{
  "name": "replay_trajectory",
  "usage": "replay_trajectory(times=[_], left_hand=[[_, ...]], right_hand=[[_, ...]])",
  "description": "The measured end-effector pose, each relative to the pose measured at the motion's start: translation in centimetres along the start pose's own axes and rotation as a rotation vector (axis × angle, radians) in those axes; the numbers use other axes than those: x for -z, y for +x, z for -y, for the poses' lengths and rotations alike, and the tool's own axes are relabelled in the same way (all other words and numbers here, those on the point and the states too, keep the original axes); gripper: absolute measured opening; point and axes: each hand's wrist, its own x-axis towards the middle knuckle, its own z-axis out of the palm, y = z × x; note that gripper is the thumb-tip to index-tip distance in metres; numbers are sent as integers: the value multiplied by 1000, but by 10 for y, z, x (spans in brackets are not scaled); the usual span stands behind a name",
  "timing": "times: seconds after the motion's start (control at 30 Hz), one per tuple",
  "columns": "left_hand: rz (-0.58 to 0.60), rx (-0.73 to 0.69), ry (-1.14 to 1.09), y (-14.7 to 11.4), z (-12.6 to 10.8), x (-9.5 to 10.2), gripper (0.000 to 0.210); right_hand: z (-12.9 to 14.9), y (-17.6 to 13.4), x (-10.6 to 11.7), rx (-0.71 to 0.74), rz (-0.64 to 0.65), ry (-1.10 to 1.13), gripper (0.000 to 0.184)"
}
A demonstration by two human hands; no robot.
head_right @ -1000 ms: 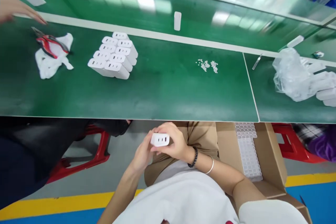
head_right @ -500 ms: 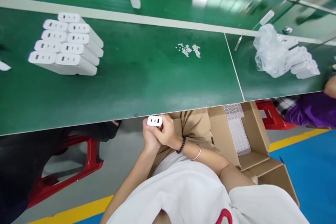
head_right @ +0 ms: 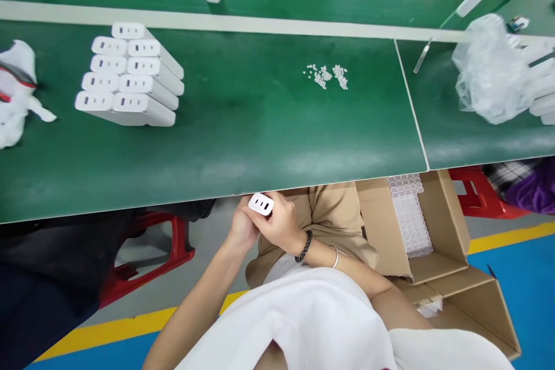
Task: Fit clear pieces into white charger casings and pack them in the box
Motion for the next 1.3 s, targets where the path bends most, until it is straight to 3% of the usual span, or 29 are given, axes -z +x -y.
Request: replay_trajectory(times=[0.17, 0.27, 0.37, 0.47, 0.53, 0.6, 0.73, 0.93, 1.13, 1.3], left_hand=[[17, 34, -2, -9, -2, 5, 27], [59, -25, 42, -30, -3, 5, 37], [144, -332, 248, -60, -12, 9, 45], [139, -773, 471, -86, -31, 11, 48], [67, -997, 541, -98, -42, 10, 48], [-3, -1116, 575, -105, -50, 8, 49], [-44, -1208, 625, -111, -57, 0, 49], [21, -1309, 671, -107, -61, -9, 47], [87, -1271, 706, -104, -63, -14, 44], [128, -1113, 702, -93, -63, -16, 44]], right_hand=[[1, -1, 5, -53, 78, 57, 36], [6, -3, 22, 53, 204, 197, 33], [25, -1, 44, 305, 306, 318, 48], [54, 9, 63, 563, 176, 287, 61], [71, 16, 72, 716, 72, 227, 50], [85, 22, 79, 850, 56, 194, 37], [95, 25, 85, 920, 99, 232, 32], [87, 30, 84, 984, 5, 292, 28], [83, 35, 87, 1039, -51, 247, 25], [79, 40, 89, 961, -50, 206, 29]])
